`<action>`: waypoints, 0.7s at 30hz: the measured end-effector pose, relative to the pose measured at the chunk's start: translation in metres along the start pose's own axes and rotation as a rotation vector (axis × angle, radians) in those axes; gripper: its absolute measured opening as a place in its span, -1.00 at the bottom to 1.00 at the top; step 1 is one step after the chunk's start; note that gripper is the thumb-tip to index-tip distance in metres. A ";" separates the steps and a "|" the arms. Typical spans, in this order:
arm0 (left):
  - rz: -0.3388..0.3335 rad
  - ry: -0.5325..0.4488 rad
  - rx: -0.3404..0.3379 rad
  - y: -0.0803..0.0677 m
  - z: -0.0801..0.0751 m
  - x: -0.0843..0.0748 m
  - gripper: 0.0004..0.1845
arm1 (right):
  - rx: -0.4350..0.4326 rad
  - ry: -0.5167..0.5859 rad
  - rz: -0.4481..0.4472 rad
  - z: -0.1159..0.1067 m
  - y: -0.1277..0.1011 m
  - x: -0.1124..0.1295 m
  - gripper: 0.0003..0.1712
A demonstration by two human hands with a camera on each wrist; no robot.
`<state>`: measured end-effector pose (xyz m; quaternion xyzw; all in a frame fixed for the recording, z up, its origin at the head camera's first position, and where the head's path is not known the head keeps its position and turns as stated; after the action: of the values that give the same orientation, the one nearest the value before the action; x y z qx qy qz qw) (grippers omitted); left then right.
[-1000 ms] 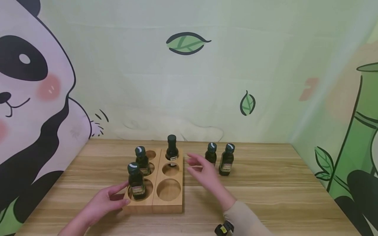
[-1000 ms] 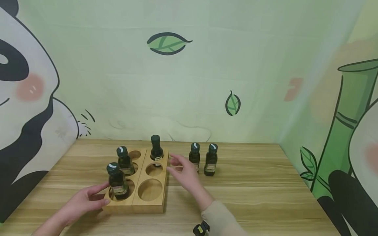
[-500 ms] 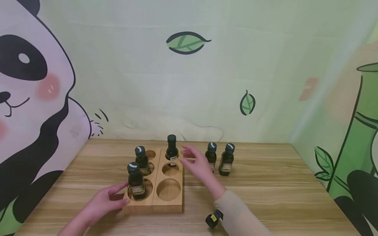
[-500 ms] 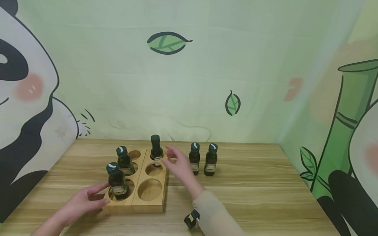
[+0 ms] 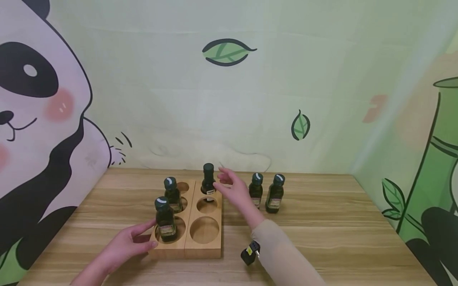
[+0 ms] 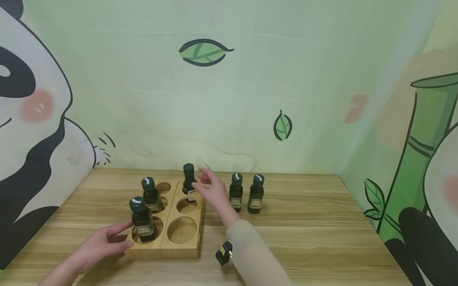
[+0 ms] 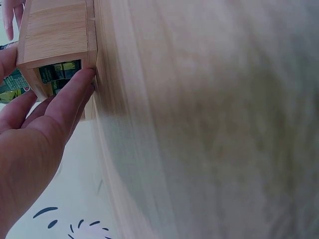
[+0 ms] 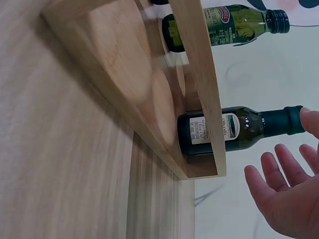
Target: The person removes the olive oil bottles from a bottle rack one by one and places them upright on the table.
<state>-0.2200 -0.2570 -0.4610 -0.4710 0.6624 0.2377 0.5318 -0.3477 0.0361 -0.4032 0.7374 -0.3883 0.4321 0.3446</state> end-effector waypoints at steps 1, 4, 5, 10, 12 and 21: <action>0.003 0.000 0.002 0.000 0.000 0.000 -0.19 | 0.001 0.008 -0.001 0.000 0.002 -0.001 -0.39; 0.012 -0.004 0.011 0.000 0.000 0.000 -0.18 | 0.005 0.034 0.006 0.000 0.006 -0.001 -0.37; 0.014 -0.007 0.014 0.001 0.000 0.000 -0.18 | 0.006 0.039 0.010 0.000 0.007 -0.001 -0.37; 0.015 -0.013 0.018 0.000 0.000 0.000 -0.18 | 0.000 0.047 0.046 -0.002 0.015 -0.002 -0.36; 0.017 -0.016 0.018 0.000 0.000 0.000 -0.18 | 0.001 0.054 0.056 -0.002 0.018 -0.003 -0.35; 0.016 -0.003 0.011 0.000 0.000 0.001 -0.18 | 0.031 0.082 0.061 0.002 0.025 -0.002 -0.34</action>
<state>-0.2202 -0.2573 -0.4618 -0.4624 0.6666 0.2390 0.5336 -0.3690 0.0237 -0.4017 0.7123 -0.3895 0.4781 0.3353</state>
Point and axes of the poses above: each hand's wrist, its own y-axis towards the middle knuckle, its own z-axis out of the palm, x = y × z, the point moved 5 cm from there along y, towards the middle knuckle, and after that the axes turned 15 degrees about x, right-handed, at the moved point
